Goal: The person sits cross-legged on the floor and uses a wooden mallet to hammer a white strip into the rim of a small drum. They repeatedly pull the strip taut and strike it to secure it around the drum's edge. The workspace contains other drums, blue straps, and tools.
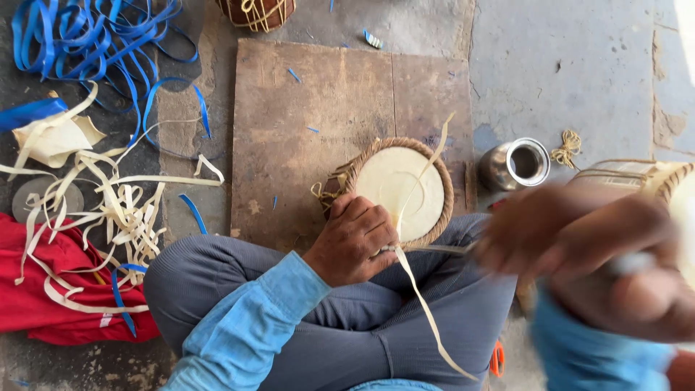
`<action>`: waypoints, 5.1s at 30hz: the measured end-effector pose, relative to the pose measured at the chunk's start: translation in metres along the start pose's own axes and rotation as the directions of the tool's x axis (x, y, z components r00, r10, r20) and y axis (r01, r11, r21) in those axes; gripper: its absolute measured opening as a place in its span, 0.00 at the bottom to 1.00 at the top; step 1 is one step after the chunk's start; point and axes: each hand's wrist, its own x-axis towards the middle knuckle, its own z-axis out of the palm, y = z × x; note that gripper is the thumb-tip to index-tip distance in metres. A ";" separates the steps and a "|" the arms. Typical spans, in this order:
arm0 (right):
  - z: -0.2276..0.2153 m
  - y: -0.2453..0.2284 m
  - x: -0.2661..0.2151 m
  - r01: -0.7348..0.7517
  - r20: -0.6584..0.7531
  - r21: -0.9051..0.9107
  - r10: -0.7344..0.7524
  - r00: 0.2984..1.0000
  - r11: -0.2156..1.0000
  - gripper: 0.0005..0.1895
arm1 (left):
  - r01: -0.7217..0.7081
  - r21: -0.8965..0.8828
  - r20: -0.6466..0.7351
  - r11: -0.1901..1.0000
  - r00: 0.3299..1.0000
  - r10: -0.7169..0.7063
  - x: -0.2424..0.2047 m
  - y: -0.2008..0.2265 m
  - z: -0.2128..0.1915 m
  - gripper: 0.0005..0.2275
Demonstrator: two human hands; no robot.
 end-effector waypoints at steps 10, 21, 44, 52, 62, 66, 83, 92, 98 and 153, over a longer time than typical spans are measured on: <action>0.015 -0.071 -0.130 -0.404 -0.184 -0.873 0.582 0.792 0.274 0.23 | 0.002 0.073 -0.039 0.997 0.999 0.001 -0.003 0.009 0.008 0.18; 0.000 -0.056 -0.201 -0.141 -0.004 -0.973 0.595 0.804 0.184 0.33 | 0.040 0.043 -0.017 0.998 0.999 -0.040 0.001 0.015 0.005 0.15; 0.079 0.001 -0.264 -0.968 -0.465 0.091 0.870 0.166 0.233 0.26 | 0.079 0.035 -0.012 0.996 0.997 -0.079 0.004 0.020 0.004 0.12; 0.154 0.062 -0.329 -0.641 -0.545 0.600 0.831 0.109 0.478 0.26 | 0.084 0.048 -0.010 0.995 0.996 -0.083 0.007 0.018 0.005 0.13; 0.229 0.115 -0.304 -0.358 -0.377 0.826 0.899 0.224 0.435 0.32 | 0.066 0.119 -0.047 0.991 0.997 -0.061 0.009 0.014 0.004 0.13; 0.223 0.105 -0.254 -0.679 -0.700 -0.252 0.354 0.620 0.690 0.29 | 0.062 0.131 -0.068 0.989 0.996 -0.053 0.005 0.009 0.007 0.13; 0.214 0.108 -0.235 -0.458 -0.181 0.783 0.859 0.479 0.421 0.33 | 0.069 0.047 -0.096 0.997 0.993 -0.064 0.007 -0.010 0.008 0.14; 0.146 0.092 -0.209 -0.538 -0.597 0.391 0.650 0.470 0.747 0.26 | 0.078 0.455 0.136 0.887 0.978 -0.155 0.053 0.000 0.029 0.11; 0.111 0.102 -0.172 -0.331 -0.373 0.716 0.737 0.564 0.615 0.25 | -0.270 0.328 -0.015 0.905 0.957 0.290 0.017 0.053 0.007 0.03; 0.175 0.105 -0.196 -0.723 -0.425 0.111 0.691 0.585 0.682 0.21 | 0.448 0.204 -0.387 0.870 0.853 -0.349 0.014 0.056 0.022 0.08</action>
